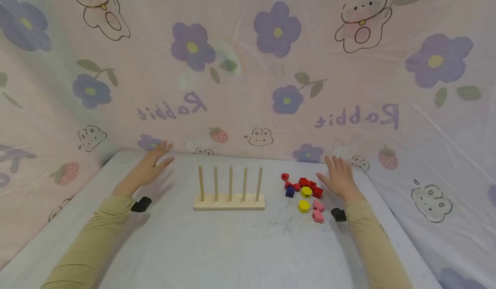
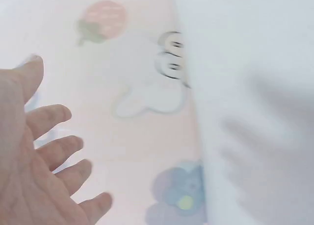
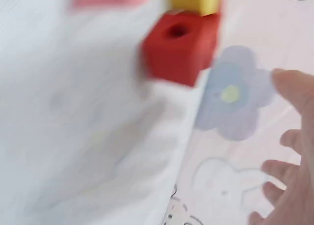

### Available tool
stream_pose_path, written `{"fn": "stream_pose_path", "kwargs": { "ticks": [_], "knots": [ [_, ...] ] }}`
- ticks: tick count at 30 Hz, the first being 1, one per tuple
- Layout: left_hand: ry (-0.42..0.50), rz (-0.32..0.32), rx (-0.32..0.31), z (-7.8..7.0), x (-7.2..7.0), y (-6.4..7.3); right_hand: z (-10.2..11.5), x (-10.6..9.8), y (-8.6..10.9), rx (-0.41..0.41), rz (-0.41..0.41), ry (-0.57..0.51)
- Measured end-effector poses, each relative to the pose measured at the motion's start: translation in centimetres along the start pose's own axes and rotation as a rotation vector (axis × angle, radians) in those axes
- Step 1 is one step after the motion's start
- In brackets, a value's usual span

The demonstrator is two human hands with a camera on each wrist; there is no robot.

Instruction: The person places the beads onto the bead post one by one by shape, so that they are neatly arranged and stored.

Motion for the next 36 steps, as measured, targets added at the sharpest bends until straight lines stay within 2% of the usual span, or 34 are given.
{"fn": "stream_pose_path", "kwargs": {
  "ticks": [6, 8, 10, 12, 14, 20, 24, 29, 32, 36],
  "knots": [
    [0.244, -0.115, 0.013, -1.7, -2.4, 0.6, 0.4, -1.1, -0.6, 0.046, 0.021, -0.283],
    [0.335, -0.152, 0.029, -2.1, -2.8, 0.9, 0.6, -1.1, -0.6, 0.061, 0.031, -0.385],
    [0.437, -0.163, 0.037, -2.4, -2.7, 1.2, 1.0, -1.1, -0.6, 0.063, 0.043, -0.479],
    [0.534, -0.142, 0.046, -2.7, -2.2, 1.4, 1.4, -0.8, -0.4, 0.058, 0.06, -0.562],
    [0.619, -0.094, 0.047, -2.9, -1.4, 1.6, 1.9, -0.6, -0.2, 0.043, 0.08, -0.622],
    [0.754, 0.06, 0.027, -3.4, 1.4, 2.3, 2.9, 0.1, 0.7, 0.041, 0.126, -0.694],
    [0.782, 0.11, 0.01, -3.1, 3.3, 2.7, 3.5, 0.2, 1.1, 0.03, 0.139, -0.706],
    [0.751, 0.208, -0.03, -2.8, 6.2, 3.4, 5.0, 0.5, 1.4, -0.024, 0.154, -0.689],
    [0.723, 0.265, -0.022, -3.3, 7.7, 3.8, 6.0, 0.9, 1.4, -0.057, 0.159, -0.641],
    [0.661, 0.296, 0.016, -4.1, 9.2, 3.8, 7.1, 1.6, 1.4, -0.091, 0.17, -0.573]
  ]
}}
Point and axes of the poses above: each hand's wrist, its own y-axis away from the middle knuckle, its own x-axis out of the palm, z = x × y, the point moved 8 cm from there along -y, towards the middle knuckle
